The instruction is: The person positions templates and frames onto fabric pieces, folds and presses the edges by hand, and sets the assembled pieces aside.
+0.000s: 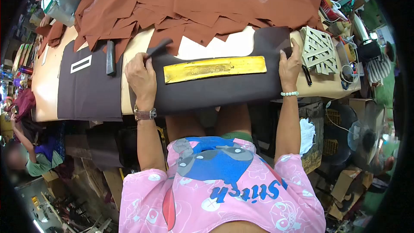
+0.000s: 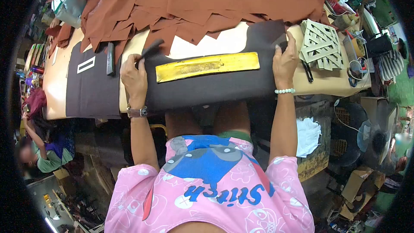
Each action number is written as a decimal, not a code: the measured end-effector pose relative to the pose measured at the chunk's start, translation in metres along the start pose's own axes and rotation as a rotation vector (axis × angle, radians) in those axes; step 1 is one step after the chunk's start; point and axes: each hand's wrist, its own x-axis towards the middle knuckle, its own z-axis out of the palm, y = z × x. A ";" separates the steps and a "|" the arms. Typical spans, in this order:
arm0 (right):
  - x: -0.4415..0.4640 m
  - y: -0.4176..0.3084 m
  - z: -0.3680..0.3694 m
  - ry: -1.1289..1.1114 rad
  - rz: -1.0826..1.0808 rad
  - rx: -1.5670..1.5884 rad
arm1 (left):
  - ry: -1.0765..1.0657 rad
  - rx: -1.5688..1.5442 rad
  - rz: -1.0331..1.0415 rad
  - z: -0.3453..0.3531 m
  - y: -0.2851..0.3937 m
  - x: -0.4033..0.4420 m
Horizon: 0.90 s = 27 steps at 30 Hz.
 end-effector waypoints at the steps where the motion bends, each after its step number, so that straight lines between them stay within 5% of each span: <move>1: 0.000 0.000 0.001 0.030 -0.037 -0.028 | 0.100 0.058 0.044 0.001 0.001 0.000; 3: 0.001 -0.009 -0.004 0.104 -0.125 -0.096 | 0.302 0.175 0.133 0.001 0.005 0.002; 8: -0.025 -0.023 -0.018 0.035 -0.105 -0.039 | 0.196 0.058 0.080 -0.017 0.017 -0.020; 11: -0.046 -0.034 -0.026 -0.129 0.172 0.140 | 0.009 -0.004 0.098 -0.018 0.021 -0.045; 12: -0.051 -0.035 -0.025 -0.122 0.115 0.129 | -0.018 -0.005 0.077 -0.018 0.025 -0.052; 19: -0.073 -0.047 -0.016 -0.152 0.051 0.161 | -0.029 -0.067 0.018 -0.005 0.033 -0.071; 27: -0.077 -0.047 -0.013 -0.148 0.219 0.387 | -0.019 -0.182 -0.139 -0.008 0.027 -0.076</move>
